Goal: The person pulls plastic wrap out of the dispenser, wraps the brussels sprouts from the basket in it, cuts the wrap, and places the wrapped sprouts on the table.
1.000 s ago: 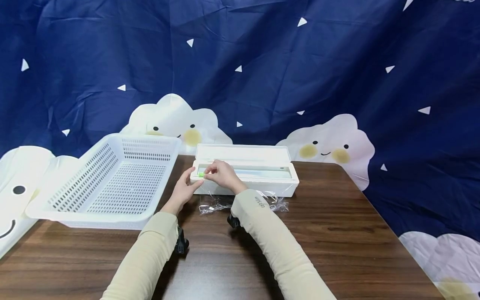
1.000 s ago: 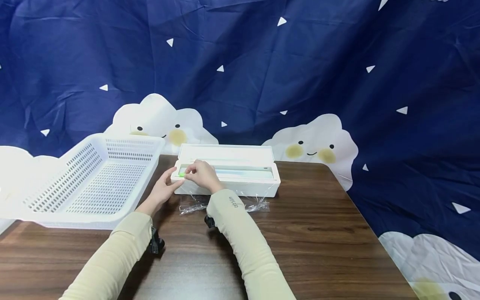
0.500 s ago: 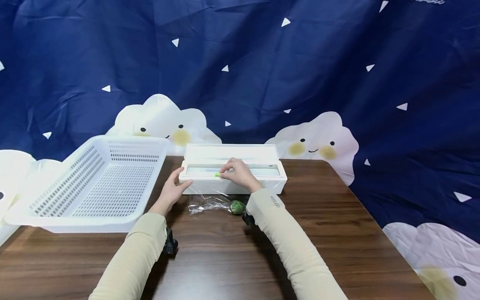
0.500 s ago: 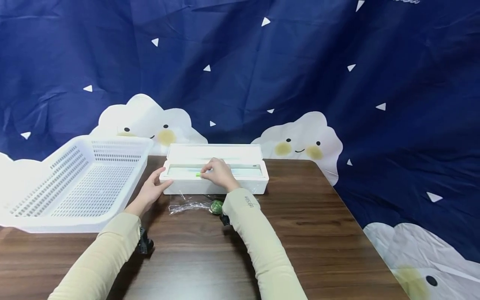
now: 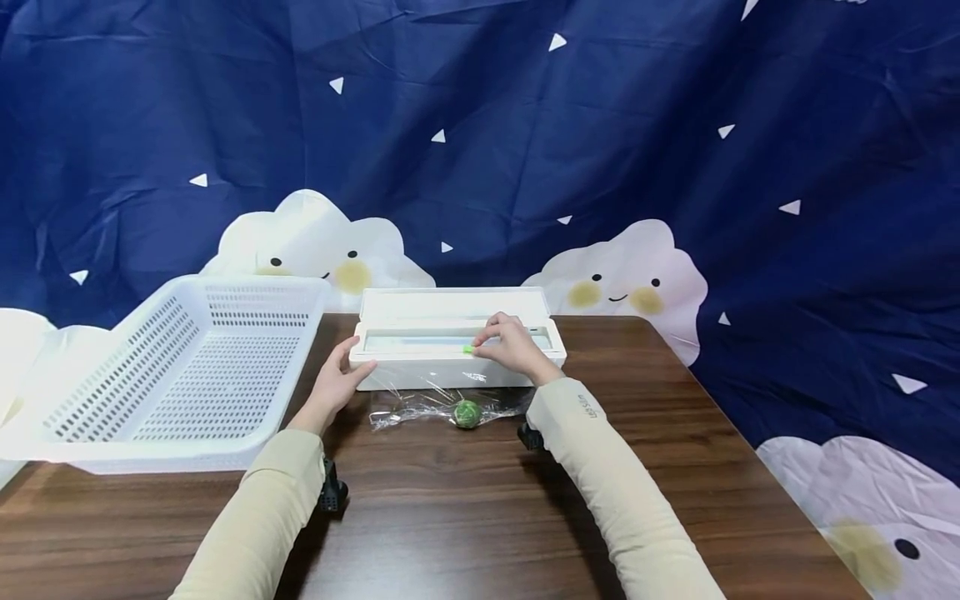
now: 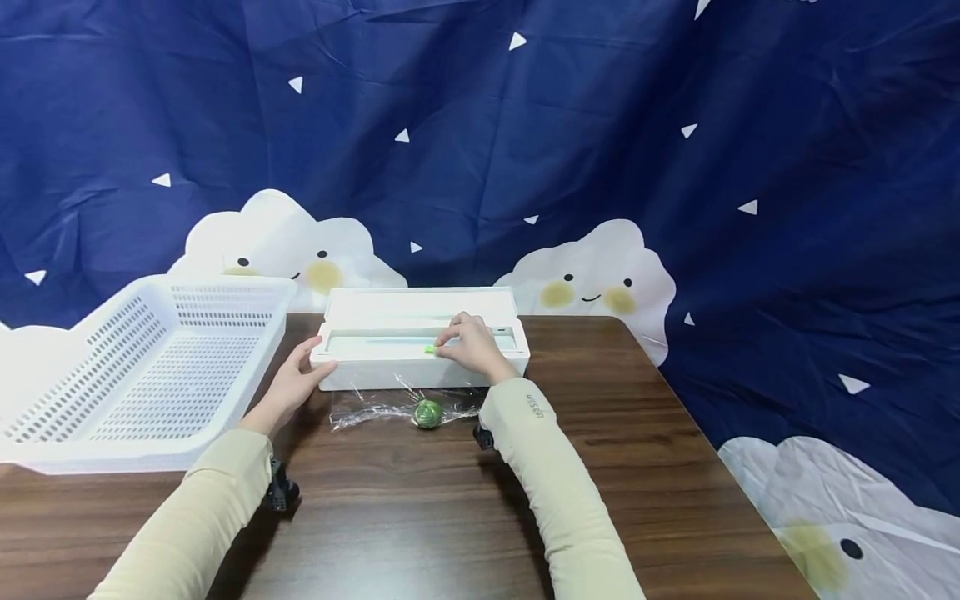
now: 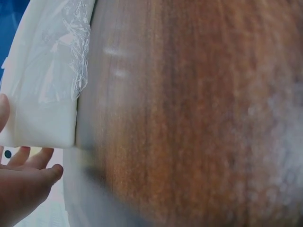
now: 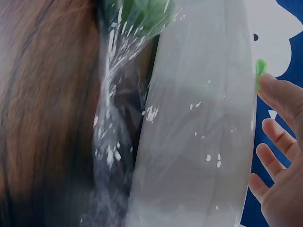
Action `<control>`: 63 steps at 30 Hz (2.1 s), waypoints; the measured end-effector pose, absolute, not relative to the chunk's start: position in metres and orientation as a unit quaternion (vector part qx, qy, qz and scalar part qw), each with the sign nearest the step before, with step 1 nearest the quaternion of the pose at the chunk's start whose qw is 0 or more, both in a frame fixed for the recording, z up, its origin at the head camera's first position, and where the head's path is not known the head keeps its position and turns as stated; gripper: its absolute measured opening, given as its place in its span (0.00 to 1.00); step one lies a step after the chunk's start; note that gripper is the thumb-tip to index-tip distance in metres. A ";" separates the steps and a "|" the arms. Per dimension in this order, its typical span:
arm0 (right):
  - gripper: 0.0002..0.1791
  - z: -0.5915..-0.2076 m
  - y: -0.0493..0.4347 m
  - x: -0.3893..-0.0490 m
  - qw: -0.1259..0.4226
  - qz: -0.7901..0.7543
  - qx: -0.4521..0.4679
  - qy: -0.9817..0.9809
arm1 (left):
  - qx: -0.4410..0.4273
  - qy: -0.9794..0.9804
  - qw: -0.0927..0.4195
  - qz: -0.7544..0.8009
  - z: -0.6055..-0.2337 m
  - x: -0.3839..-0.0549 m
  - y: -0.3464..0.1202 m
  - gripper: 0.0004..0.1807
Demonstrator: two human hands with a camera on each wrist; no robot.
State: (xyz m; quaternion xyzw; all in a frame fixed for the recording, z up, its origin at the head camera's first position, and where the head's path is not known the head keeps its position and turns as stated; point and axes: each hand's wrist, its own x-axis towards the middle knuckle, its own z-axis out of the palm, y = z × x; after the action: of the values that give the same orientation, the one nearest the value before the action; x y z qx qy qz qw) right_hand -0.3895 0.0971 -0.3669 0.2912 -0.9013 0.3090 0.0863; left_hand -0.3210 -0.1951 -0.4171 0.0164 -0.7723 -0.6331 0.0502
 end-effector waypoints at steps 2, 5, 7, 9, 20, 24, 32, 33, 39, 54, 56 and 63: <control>0.06 -0.367 0.104 -0.389 0.090 0.308 0.286 -0.903 | 0.014 -0.774 0.048 -0.631 -0.417 -0.321 -0.194 0.36; 0.05 -0.367 0.119 -0.389 0.094 0.303 0.275 -0.908 | 0.014 -0.776 0.047 -0.629 -0.418 -0.322 -0.193 0.36; 0.05 -0.367 0.131 -0.388 0.099 0.296 0.267 -0.912 | 0.014 -0.776 0.047 -0.629 -0.418 -0.323 -0.194 0.36; 0.05 -0.367 0.142 -0.388 0.102 0.290 0.261 -0.915 | 0.016 -0.775 0.047 -0.630 -0.420 -0.323 -0.194 0.36; 0.05 -0.369 0.167 -0.388 0.086 0.295 0.252 -0.918 | 0.014 -0.774 0.046 -0.631 -0.420 -0.322 -0.195 0.36; 0.05 -0.369 0.169 -0.389 0.081 0.296 0.247 -0.919 | 0.013 -0.772 0.053 -0.633 -0.420 -0.323 -0.195 0.35; 0.05 -0.368 0.176 -0.390 0.084 0.292 0.249 -0.920 | 0.016 -0.766 0.054 -0.641 -0.420 -0.326 -0.190 0.34; 0.05 -0.369 0.177 -0.390 0.085 0.297 0.253 -0.917 | 0.016 -0.766 0.053 -0.640 -0.421 -0.326 -0.190 0.34; 0.03 -0.373 0.188 -0.393 0.119 0.329 0.279 -0.894 | 0.017 -0.771 0.056 -0.634 -0.421 -0.323 -0.197 0.35; 0.05 -0.381 0.216 -0.394 0.129 0.353 0.245 -0.894 | 0.019 -0.775 0.058 -0.630 -0.426 -0.324 -0.196 0.34; 0.06 -0.381 0.218 -0.394 0.128 0.361 0.241 -0.892 | 0.019 -0.775 0.058 -0.629 -0.426 -0.325 -0.195 0.34; 0.05 -0.381 0.223 -0.392 0.139 0.352 0.230 -0.897 | 0.013 -0.771 0.056 -0.634 -0.424 -0.326 -0.193 0.34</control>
State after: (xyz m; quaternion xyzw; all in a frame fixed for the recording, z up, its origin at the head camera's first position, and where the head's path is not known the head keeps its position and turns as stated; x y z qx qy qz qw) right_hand -0.3919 0.2230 -0.3809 0.2296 -0.8969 0.3516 0.1387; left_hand -0.3261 -0.1926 -0.4238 0.0132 -0.7709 -0.6344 0.0556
